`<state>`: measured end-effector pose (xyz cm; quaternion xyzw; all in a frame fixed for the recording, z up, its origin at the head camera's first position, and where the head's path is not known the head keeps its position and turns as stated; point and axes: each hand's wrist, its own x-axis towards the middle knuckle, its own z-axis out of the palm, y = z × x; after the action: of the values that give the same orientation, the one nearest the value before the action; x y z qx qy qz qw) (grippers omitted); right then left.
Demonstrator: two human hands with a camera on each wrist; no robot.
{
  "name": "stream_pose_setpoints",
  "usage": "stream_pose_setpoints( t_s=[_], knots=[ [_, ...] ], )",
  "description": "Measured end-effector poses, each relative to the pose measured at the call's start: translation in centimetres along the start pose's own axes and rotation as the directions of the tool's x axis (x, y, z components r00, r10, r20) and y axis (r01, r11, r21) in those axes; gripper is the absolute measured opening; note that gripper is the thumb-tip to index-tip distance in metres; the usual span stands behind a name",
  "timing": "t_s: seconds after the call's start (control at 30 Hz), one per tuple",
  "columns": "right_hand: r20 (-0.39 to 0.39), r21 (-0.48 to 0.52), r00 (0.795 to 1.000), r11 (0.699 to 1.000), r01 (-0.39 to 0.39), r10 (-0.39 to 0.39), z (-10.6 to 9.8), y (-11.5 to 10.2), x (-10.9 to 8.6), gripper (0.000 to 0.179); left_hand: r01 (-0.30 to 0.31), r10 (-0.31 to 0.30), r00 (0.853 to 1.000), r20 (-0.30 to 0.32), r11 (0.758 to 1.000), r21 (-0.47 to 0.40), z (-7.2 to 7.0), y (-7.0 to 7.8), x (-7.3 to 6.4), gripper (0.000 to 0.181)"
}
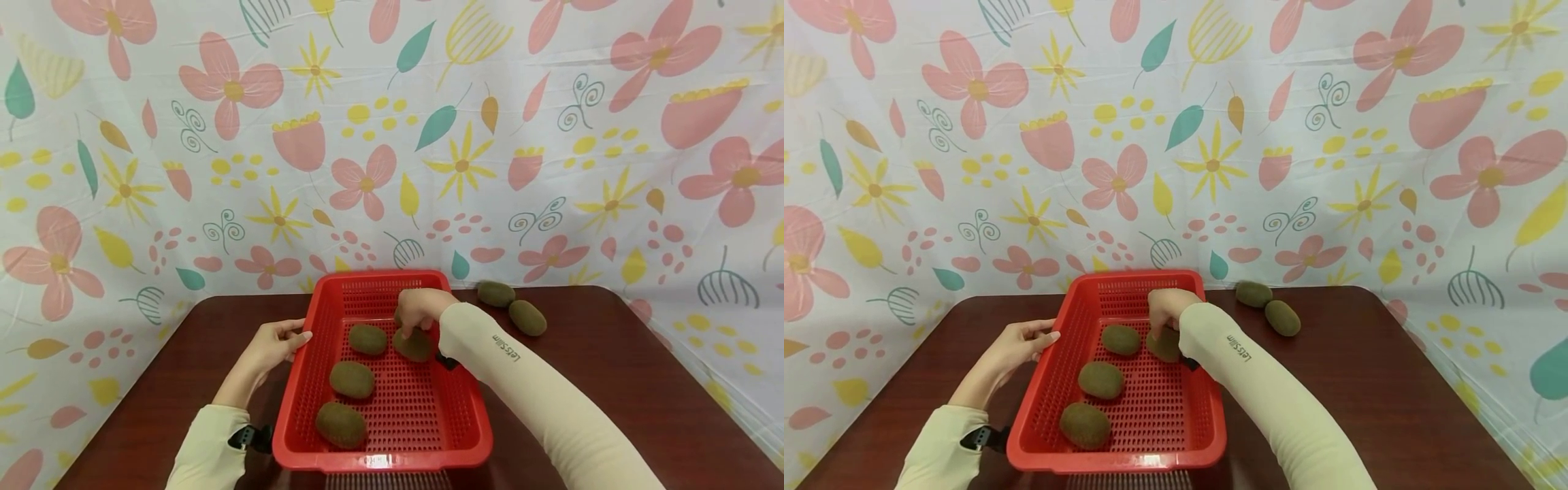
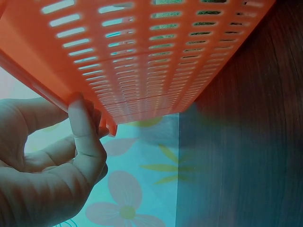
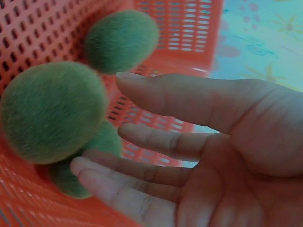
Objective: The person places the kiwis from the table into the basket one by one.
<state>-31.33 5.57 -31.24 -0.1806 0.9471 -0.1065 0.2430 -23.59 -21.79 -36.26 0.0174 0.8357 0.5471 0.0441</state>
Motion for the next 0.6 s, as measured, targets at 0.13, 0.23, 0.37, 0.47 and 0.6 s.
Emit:
stream_pose_setpoints(
  t_s=[0.13,0.23,0.37,0.47,0.6],
  knots=[
    [-0.073,0.058,0.993,0.994,0.095,-0.091,-1.3,0.6,-1.6,0.013,0.005,-0.005,1.000,0.004,1.000,-0.002,-0.1,0.0,0.0,0.047],
    [-0.151,0.052,0.979,0.988,0.146,-0.137,-2.5,1.3,-2.8,0.034,0.002,-0.002,1.000,0.005,1.000,-0.002,-0.1,0.0,0.0,0.048],
    [-0.234,0.070,0.960,0.982,0.175,-0.155,-3.6,2.7,-4.0,0.035,0.007,-0.007,1.000,0.001,1.000,-0.001,-0.1,0.0,0.0,0.048],
    [-0.289,0.089,0.943,0.976,0.199,-0.166,-4.0,4.1,-4.5,0.032,0.012,-0.012,1.000,-0.002,1.000,0.001,0.0,0.0,0.0,0.047],
    [-0.343,0.118,0.920,0.963,0.243,-0.191,-4.3,6.0,-5.1,0.029,0.013,-0.013,1.000,-0.003,1.000,-0.004,0.1,-0.1,0.0,0.047]
  ],
)
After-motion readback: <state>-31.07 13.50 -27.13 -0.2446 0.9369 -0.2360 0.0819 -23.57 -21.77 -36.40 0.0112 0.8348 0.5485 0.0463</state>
